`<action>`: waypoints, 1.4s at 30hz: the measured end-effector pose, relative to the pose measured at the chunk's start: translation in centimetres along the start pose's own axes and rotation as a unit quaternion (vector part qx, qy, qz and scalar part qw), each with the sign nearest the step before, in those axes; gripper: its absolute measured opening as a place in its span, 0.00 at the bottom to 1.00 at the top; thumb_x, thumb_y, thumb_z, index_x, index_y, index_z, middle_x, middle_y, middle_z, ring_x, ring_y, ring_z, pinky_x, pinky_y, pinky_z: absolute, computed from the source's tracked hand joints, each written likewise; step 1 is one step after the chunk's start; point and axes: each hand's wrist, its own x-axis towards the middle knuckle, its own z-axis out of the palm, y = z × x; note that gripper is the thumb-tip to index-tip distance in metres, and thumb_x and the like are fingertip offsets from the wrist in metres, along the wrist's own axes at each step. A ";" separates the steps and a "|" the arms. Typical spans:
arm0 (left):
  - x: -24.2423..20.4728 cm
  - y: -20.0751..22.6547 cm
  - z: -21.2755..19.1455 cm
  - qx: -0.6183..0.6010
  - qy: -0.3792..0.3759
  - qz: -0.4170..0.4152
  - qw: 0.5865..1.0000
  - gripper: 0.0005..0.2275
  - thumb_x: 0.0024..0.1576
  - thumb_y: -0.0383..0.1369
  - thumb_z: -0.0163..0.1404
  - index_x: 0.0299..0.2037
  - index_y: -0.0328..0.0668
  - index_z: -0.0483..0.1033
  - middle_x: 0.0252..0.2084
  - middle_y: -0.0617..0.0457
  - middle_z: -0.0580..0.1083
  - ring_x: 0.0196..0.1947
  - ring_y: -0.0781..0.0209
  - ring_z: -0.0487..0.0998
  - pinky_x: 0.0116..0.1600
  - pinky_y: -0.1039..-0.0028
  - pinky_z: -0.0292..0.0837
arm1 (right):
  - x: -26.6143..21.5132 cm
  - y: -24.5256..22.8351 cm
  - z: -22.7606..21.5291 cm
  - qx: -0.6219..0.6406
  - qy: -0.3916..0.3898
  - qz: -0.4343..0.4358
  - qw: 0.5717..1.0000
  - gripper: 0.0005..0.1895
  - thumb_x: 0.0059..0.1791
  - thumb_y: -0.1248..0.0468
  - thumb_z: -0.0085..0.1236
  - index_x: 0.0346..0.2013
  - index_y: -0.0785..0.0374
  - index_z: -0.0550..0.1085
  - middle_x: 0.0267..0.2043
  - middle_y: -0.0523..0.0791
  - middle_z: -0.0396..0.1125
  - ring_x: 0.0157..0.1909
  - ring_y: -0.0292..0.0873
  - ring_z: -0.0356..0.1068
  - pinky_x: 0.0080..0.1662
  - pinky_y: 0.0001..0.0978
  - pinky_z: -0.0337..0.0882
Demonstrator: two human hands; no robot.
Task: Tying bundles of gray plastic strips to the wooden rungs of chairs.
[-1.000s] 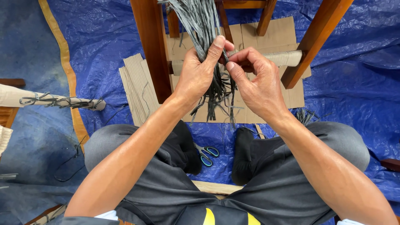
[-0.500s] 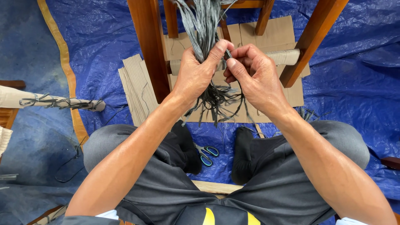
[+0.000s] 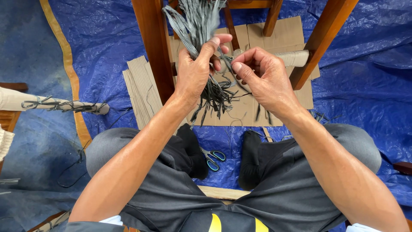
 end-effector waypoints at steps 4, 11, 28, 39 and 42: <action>0.5 -1.1 -0.5 0.026 0.028 0.002 0.999 0.14 0.63 0.39 0.48 0.47 0.39 0.83 0.35 0.58 0.79 0.27 0.73 0.73 0.31 0.80 0.66 | 0.0 -0.4 -0.1 0.015 -0.004 0.010 1.000 0.08 0.58 0.63 0.56 0.45 0.66 0.74 0.36 0.40 0.70 0.37 0.30 0.68 0.41 0.23 0.72; 0.6 -2.0 -0.2 -0.050 0.013 -0.044 0.998 0.13 0.64 0.37 0.48 0.44 0.34 0.81 0.32 0.56 0.76 0.30 0.70 0.75 0.32 0.77 0.68 | 0.2 -0.6 0.8 0.051 -0.050 0.023 0.997 0.10 0.56 0.64 0.54 0.51 0.66 0.71 0.45 0.42 0.73 0.44 0.34 0.75 0.43 0.26 0.78; 0.0 -0.5 -3.8 0.075 -0.013 0.167 0.983 0.19 0.73 0.46 0.46 0.41 0.36 0.77 0.29 0.61 0.70 0.33 0.72 0.73 0.41 0.76 0.72 | -4.5 18.7 7.8 -0.388 -0.225 0.014 0.894 0.11 0.54 0.58 0.52 0.37 0.63 0.75 0.35 0.54 0.74 0.39 0.60 0.73 0.43 0.54 0.72; -0.2 1.8 -5.1 0.033 -0.013 0.093 0.995 0.17 0.70 0.45 0.44 0.39 0.39 0.74 0.20 0.64 0.60 0.19 0.74 0.62 0.27 0.76 0.63 | -12.3 40.6 18.7 -0.447 -0.063 0.067 0.890 0.16 0.48 0.57 0.56 0.44 0.64 0.69 0.43 0.56 0.72 0.45 0.60 0.74 0.42 0.53 0.74; 0.0 1.3 -4.8 0.029 -0.026 0.079 0.996 0.17 0.70 0.45 0.45 0.39 0.39 0.74 0.19 0.63 0.61 0.19 0.74 0.62 0.26 0.77 0.62 | -11.2 41.4 17.7 -0.380 -0.045 0.126 0.915 0.13 0.53 0.58 0.56 0.44 0.64 0.70 0.36 0.54 0.73 0.40 0.61 0.74 0.42 0.56 0.72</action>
